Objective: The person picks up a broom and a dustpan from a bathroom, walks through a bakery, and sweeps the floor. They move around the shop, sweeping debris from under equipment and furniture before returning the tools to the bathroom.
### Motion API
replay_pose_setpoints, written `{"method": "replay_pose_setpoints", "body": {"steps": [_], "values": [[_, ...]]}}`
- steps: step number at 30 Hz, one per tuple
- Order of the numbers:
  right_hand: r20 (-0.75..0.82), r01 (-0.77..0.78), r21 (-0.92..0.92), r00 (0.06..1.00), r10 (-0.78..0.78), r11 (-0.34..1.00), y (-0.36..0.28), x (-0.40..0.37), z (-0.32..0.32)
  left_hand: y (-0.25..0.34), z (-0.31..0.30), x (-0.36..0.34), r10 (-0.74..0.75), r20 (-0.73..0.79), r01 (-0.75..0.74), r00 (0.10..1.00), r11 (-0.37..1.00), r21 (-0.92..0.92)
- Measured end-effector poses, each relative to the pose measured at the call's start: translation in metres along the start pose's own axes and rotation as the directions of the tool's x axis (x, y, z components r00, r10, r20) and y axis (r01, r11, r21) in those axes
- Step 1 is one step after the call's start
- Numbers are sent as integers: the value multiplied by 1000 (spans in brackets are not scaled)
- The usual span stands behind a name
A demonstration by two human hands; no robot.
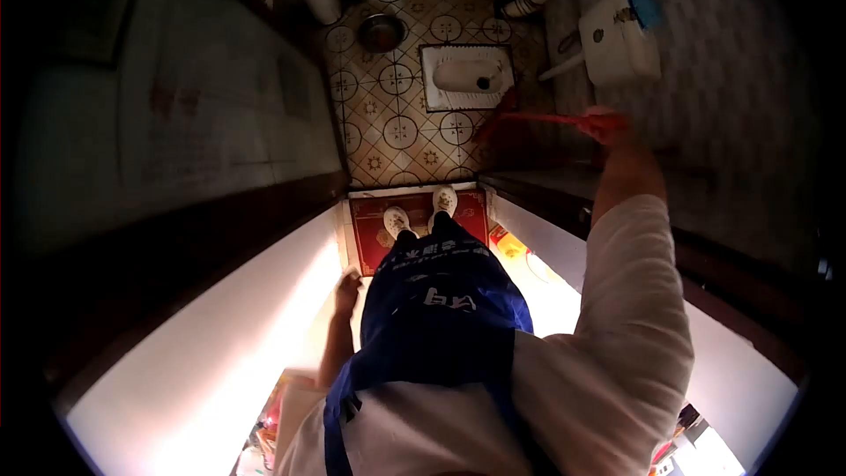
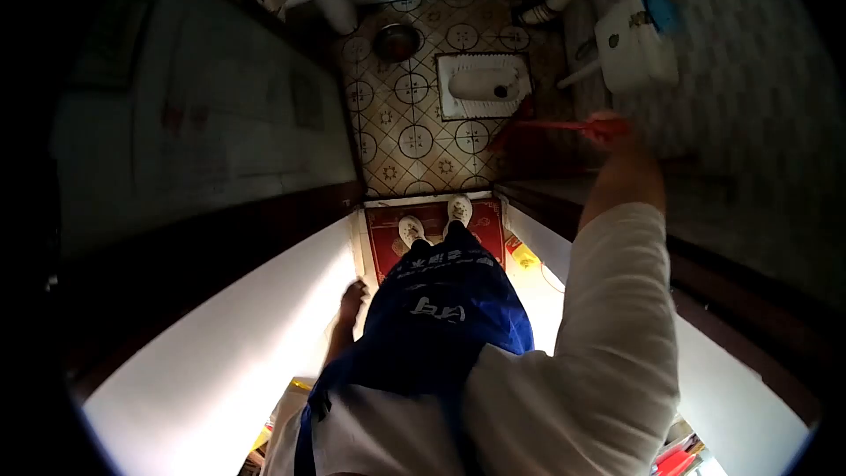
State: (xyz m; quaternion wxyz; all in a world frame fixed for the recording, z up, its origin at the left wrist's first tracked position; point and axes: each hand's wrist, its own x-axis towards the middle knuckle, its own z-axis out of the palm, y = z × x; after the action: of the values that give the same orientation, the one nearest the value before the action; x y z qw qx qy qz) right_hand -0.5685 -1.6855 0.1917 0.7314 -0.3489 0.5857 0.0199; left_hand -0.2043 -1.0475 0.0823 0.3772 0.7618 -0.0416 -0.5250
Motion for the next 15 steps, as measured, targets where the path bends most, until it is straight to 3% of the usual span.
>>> {"method": "replay_pose_setpoints", "body": {"steps": [1,2,4,5,6,11,15], "values": [[-60,21,-144,998,-30,989,-6,-10,-11,-18,0,-8,8,93,-51,996,882,469],[-116,7,-229,993,-35,973,-14,-18,-24,-32,3,-26,41,139,-113,989,823,557],[-247,-60,-402,968,-46,914,-41,-36,-51,-53,-3,-50,-126,115,38,985,823,567],[-290,-87,-466,955,-59,881,-49,-41,-60,3,13,-76,-301,18,257,953,842,475],[-330,-116,-525,941,-76,843,-56,-45,-68,0,12,-83,-327,-7,287,945,819,497],[-487,-293,-748,852,-192,595,-48,-57,-90,-8,12,-66,-286,-39,257,957,783,567],[-532,-384,-823,779,-332,418,-28,-44,-71,4,27,-13,-55,19,37,998,855,517]]}}
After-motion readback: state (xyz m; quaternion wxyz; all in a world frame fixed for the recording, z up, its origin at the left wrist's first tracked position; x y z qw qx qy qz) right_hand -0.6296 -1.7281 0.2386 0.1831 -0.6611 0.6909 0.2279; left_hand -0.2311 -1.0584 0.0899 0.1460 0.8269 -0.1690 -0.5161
